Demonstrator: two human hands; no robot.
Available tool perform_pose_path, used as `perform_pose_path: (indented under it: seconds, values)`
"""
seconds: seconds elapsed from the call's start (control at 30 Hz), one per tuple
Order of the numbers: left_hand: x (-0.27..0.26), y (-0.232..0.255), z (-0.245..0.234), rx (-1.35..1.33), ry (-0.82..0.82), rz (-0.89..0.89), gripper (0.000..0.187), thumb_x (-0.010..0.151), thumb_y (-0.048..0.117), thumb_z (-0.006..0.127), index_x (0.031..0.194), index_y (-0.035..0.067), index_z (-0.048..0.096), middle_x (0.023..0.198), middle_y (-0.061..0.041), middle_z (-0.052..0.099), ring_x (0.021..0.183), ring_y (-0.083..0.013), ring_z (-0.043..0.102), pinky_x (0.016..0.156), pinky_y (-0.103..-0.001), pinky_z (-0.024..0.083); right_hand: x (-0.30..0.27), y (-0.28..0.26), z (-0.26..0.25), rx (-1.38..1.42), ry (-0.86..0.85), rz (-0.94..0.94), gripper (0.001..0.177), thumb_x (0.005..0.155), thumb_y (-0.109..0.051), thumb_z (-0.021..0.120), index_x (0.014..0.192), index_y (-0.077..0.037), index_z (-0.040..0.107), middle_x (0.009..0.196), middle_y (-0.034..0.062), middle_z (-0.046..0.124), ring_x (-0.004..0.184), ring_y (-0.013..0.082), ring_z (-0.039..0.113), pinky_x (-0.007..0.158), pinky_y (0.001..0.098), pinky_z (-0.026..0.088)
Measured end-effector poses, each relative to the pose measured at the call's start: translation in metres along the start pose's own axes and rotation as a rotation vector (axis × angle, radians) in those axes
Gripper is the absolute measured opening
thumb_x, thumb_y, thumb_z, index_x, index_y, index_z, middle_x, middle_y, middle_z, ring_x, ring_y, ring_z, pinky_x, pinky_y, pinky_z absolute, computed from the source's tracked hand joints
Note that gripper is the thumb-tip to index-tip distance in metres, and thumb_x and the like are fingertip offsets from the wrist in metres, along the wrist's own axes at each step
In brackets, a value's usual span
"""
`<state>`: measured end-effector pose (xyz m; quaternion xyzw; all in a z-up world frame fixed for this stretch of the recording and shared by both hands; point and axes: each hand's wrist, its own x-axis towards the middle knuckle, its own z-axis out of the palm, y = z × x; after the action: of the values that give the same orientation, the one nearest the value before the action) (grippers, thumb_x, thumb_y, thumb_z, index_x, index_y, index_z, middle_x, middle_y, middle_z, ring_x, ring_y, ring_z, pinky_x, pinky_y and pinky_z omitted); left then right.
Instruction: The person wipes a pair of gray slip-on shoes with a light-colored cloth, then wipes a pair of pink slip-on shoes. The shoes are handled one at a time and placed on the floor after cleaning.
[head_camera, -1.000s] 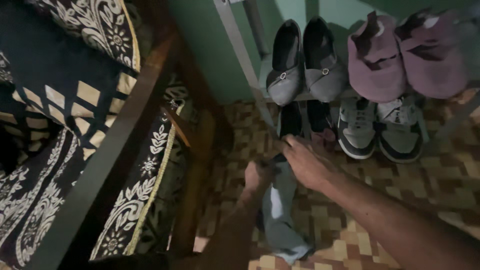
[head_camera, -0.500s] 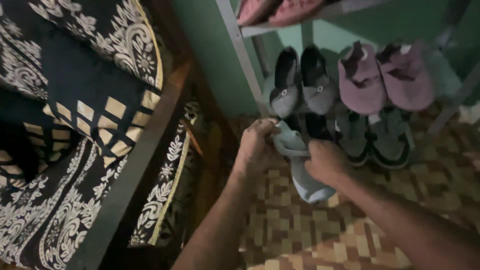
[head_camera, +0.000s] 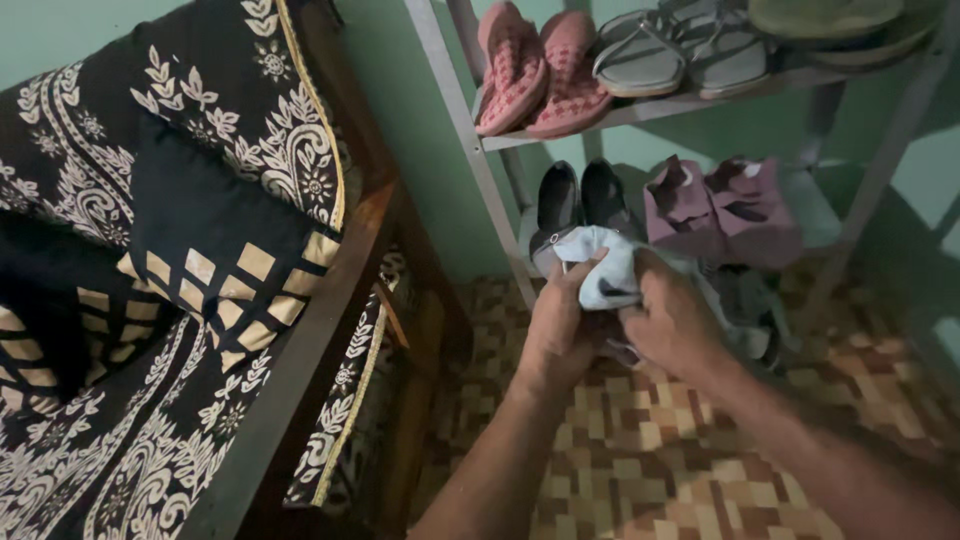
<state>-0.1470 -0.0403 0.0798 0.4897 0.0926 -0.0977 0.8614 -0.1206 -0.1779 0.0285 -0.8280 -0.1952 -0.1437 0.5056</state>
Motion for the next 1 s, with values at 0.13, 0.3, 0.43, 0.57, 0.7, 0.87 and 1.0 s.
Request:
perform_pose_path:
  seconds: [0.13,0.3,0.43,0.57,0.7,0.87,1.0]
  values:
    - [0.014,-0.015,0.0,-0.095,0.049,0.186,0.031,0.093,0.012,0.06,0.124,0.01,0.059,0.104,-0.006,0.066,0.085,-0.0254,0.068,0.06,-0.044,0.057,-0.009,-0.011,-0.026,-0.056,-0.111,-0.152,0.07,0.069,-0.021,0.075,0.134,-0.005,0.055,0.135,0.0214,0.061,0.122,0.0389,0.059,0.102,0.044,0.046]
    - [0.031,-0.031,-0.003,-0.097,0.062,0.352,0.034,0.089,-0.001,0.056,0.122,0.006,0.06,0.104,-0.011,0.069,0.085,-0.0258,0.068,0.066,-0.04,0.058,-0.013,-0.026,-0.059,-0.04,-0.043,0.007,0.096,0.066,-0.034,0.087,0.149,-0.013,0.043,0.14,0.0167,0.057,0.13,0.0333,0.056,0.106,0.0443,0.043]
    - [0.042,-0.04,0.003,-0.016,0.099,0.231,0.035,0.086,0.0,0.055,0.12,0.009,0.06,0.097,-0.008,0.068,0.078,-0.0231,0.067,0.06,-0.04,0.056,-0.009,-0.009,-0.063,-0.048,-0.014,-0.237,0.115,0.06,-0.026,0.091,0.157,-0.009,0.032,0.151,0.0236,0.045,0.135,0.0413,0.047,0.106,0.0479,0.038]
    - [0.046,-0.053,0.004,0.024,-0.088,0.196,0.035,0.093,0.01,0.061,0.128,0.007,0.062,0.096,-0.013,0.066,0.064,-0.0277,0.055,0.043,-0.039,0.04,-0.014,0.006,-0.05,0.122,0.006,-0.055,0.09,0.068,-0.015,0.079,0.152,-0.015,0.047,0.135,0.0162,0.064,0.119,0.0309,0.063,0.1,0.0393,0.05]
    - [0.031,-0.047,0.024,0.044,-0.011,0.283,0.036,0.094,0.015,0.068,0.126,0.001,0.062,0.106,-0.007,0.066,0.087,-0.0177,0.062,0.067,-0.033,0.051,-0.014,0.001,-0.053,-0.211,0.039,0.428,0.067,0.084,-0.009,0.071,0.148,-0.029,0.064,0.101,0.0183,0.073,0.083,0.0365,0.073,0.078,0.0411,0.057]
    - [0.016,-0.044,0.05,0.034,0.002,0.223,0.042,0.089,0.027,0.071,0.127,0.017,0.056,0.107,0.002,0.065,0.092,-0.0117,0.063,0.071,-0.031,0.053,-0.006,0.008,-0.055,-0.23,0.206,0.239,0.058,0.081,-0.008,0.067,0.137,-0.024,0.063,0.108,0.0177,0.074,0.093,0.0363,0.072,0.08,0.0446,0.055]
    - [0.04,-0.059,0.056,-0.022,-0.123,0.25,0.038,0.092,0.02,0.072,0.128,0.011,0.061,0.109,-0.002,0.066,0.096,-0.0151,0.064,0.079,-0.029,0.054,-0.005,0.006,-0.058,-0.1,0.136,0.243,0.073,0.075,-0.002,0.06,0.143,-0.027,0.06,0.12,0.0169,0.072,0.102,0.037,0.071,0.087,0.0435,0.055]
